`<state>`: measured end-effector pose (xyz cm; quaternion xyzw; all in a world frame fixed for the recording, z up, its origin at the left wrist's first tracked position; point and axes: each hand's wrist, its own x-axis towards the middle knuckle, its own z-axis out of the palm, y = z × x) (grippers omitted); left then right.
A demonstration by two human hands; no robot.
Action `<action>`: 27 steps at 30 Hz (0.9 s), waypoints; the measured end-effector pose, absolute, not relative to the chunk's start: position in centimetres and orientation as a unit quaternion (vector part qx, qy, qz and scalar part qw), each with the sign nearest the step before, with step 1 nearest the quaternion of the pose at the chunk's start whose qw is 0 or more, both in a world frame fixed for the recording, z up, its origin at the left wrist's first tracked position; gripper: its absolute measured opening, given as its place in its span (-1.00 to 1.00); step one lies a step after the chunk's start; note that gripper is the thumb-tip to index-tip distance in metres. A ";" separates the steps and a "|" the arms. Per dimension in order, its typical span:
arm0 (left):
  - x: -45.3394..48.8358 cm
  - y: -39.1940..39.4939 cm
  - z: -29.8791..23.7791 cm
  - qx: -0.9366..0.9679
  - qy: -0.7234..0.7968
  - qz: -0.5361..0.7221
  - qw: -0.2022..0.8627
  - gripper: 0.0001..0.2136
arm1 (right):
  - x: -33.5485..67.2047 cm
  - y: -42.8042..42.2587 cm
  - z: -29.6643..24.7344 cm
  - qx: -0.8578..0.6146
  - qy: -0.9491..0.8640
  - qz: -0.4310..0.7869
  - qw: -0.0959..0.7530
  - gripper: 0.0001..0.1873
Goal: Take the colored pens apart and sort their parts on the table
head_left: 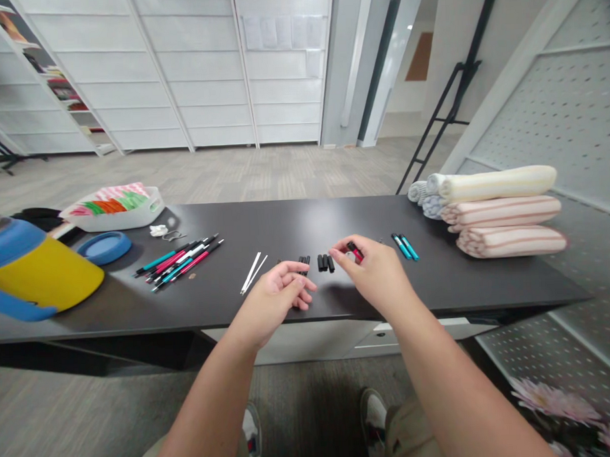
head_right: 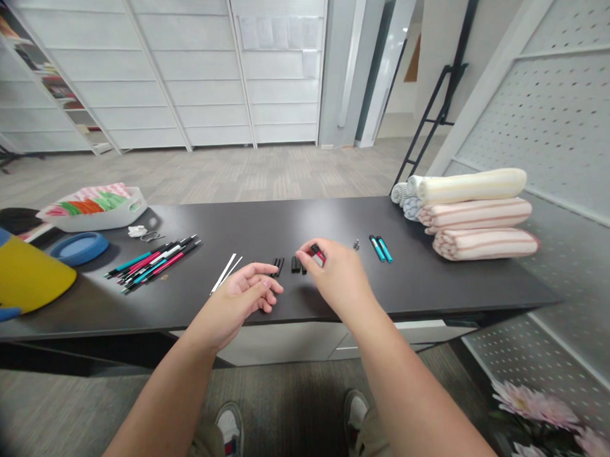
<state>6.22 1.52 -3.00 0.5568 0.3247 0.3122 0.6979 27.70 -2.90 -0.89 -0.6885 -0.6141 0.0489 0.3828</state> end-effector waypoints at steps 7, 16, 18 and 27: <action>6.1 1.7 -3.0 0.568 0.325 0.305 0.692 -0.75 | 34.1 -3.5 -2.3 -0.827 -0.534 -0.024 0.175 -0.82; 6.0 1.8 -3.2 0.571 0.320 0.303 0.692 -0.76 | 35.2 -2.9 -3.5 -0.797 -0.544 0.035 0.260 -0.88; 6.0 1.8 -3.2 0.574 0.320 0.303 0.690 -0.75 | 35.1 -2.8 -3.7 -0.793 -0.541 0.038 0.279 -0.88; 6.0 1.8 -3.3 0.582 0.317 0.301 0.685 -0.77 | 35.3 -3.1 -2.6 -0.782 -0.500 -0.022 0.372 -0.74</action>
